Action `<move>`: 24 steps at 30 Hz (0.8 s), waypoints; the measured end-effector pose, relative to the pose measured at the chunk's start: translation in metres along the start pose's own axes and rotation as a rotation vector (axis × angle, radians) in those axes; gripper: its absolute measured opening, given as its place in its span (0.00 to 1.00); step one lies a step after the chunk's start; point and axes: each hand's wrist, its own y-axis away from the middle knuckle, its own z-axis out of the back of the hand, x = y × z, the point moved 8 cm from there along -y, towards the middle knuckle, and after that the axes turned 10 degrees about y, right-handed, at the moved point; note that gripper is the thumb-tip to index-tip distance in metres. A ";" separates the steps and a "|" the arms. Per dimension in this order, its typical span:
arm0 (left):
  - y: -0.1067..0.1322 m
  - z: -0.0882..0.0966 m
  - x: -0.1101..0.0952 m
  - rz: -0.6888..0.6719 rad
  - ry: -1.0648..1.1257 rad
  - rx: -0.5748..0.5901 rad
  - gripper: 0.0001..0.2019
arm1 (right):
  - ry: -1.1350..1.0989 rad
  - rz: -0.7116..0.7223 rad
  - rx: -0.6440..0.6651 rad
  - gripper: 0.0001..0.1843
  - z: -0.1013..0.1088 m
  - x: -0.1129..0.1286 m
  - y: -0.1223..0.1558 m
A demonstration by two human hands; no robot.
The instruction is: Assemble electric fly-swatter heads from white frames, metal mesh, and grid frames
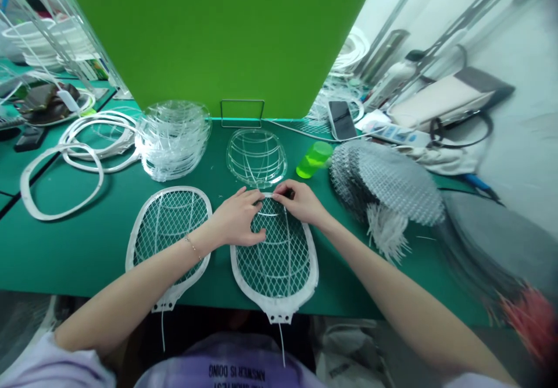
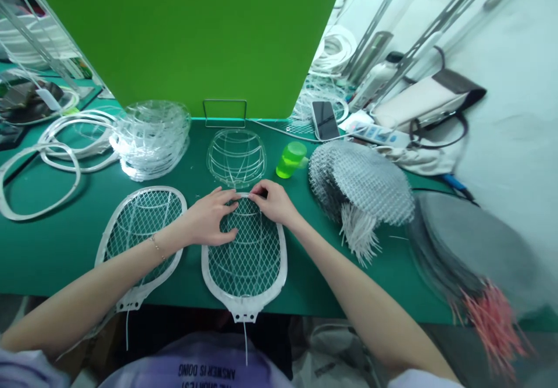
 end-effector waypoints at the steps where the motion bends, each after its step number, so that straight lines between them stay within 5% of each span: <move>1: 0.000 0.000 0.000 -0.001 0.005 -0.005 0.22 | 0.006 0.008 0.004 0.08 0.001 0.001 0.000; 24: 0.000 0.006 -0.004 -0.010 -0.067 -0.009 0.24 | 0.063 0.097 -0.055 0.04 0.002 0.006 0.006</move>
